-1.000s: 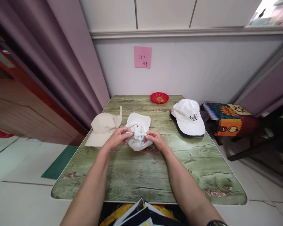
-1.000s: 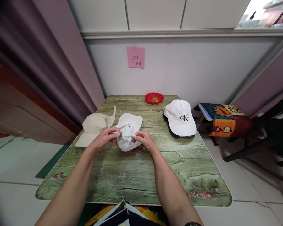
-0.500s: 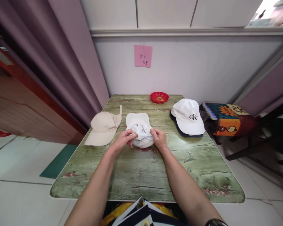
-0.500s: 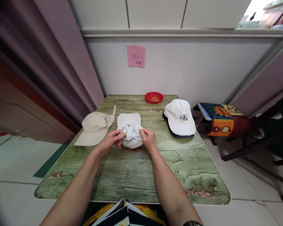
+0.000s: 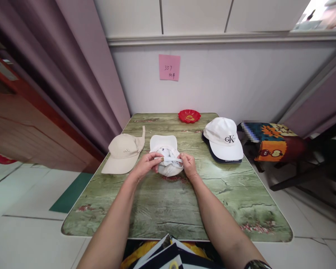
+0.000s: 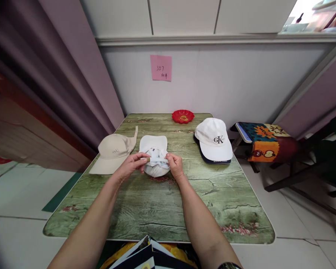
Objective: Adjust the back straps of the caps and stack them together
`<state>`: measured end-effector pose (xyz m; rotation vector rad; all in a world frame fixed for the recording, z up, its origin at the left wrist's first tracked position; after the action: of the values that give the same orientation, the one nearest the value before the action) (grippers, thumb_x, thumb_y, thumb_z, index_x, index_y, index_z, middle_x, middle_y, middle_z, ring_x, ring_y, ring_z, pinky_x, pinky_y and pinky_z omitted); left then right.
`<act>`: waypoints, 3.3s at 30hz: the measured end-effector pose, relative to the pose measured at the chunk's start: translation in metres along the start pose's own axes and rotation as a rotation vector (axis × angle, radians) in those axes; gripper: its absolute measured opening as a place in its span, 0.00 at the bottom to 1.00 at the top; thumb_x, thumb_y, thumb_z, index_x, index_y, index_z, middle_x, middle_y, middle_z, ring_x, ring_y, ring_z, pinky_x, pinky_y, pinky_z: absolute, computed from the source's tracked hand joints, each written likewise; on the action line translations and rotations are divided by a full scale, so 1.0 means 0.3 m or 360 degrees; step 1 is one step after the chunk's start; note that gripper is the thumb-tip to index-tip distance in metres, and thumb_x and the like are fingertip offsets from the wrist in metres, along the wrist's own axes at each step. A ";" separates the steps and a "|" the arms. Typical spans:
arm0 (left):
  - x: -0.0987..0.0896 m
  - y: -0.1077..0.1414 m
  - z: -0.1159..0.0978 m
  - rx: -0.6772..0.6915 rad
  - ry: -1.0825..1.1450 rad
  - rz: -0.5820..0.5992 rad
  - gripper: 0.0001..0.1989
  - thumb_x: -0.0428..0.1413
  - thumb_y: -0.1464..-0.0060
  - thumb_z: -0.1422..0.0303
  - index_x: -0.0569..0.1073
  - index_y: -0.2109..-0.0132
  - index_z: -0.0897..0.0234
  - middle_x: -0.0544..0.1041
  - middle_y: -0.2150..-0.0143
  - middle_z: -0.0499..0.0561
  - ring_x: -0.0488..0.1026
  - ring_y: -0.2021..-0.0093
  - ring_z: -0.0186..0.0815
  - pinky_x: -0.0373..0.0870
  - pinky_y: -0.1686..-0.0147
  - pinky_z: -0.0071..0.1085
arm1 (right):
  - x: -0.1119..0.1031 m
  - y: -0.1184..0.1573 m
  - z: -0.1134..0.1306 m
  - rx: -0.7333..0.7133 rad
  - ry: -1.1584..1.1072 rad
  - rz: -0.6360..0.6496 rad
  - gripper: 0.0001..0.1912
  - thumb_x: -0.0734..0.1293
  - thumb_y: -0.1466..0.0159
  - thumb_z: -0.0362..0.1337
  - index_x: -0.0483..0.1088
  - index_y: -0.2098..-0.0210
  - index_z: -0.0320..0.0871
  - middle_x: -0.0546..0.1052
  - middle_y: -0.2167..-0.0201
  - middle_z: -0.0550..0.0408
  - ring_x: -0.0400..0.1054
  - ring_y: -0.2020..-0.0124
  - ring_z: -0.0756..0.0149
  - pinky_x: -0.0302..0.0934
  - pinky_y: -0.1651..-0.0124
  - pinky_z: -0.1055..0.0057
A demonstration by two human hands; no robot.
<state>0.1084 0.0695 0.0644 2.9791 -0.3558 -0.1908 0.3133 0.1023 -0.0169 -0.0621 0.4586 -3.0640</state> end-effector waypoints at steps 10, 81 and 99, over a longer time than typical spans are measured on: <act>-0.020 -0.001 -0.021 0.0015 -0.0056 0.0018 0.18 0.63 0.52 0.59 0.77 0.58 0.68 0.67 0.83 0.43 0.62 0.83 0.28 0.62 0.79 0.26 | 0.008 0.004 0.013 -0.0004 -0.0020 -0.0016 0.29 0.55 0.35 0.57 0.68 0.81 0.43 0.65 0.85 0.57 0.57 0.80 0.68 0.52 0.73 0.71; 0.047 0.016 0.013 0.0431 -0.0326 -0.0093 0.21 0.65 0.55 0.66 0.66 0.56 0.61 0.69 0.61 0.45 0.66 0.71 0.27 0.63 0.72 0.23 | 0.027 0.004 0.040 0.0185 -0.0199 0.0302 0.16 0.72 0.46 0.48 0.76 0.70 0.40 0.73 0.80 0.58 0.61 0.79 0.71 0.57 0.73 0.73; 0.060 0.027 0.003 0.0546 -0.0694 -0.0090 0.11 0.58 0.48 0.66 0.76 0.57 0.63 0.73 0.60 0.51 0.66 0.71 0.31 0.63 0.70 0.27 | 0.033 0.014 0.044 0.0443 -0.0454 0.0612 0.16 0.75 0.47 0.47 0.76 0.66 0.41 0.77 0.72 0.58 0.67 0.72 0.71 0.61 0.63 0.72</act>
<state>0.1238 0.0572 0.0626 3.2644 -0.3814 -0.8769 0.3041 0.0941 -0.0051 -0.3504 0.0203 -2.6508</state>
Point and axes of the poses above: each hand's wrist, its own y-axis away from the middle knuckle, its own x-axis out of the palm, z = x × y, the point moved 1 cm from there along -y, towards the middle knuckle
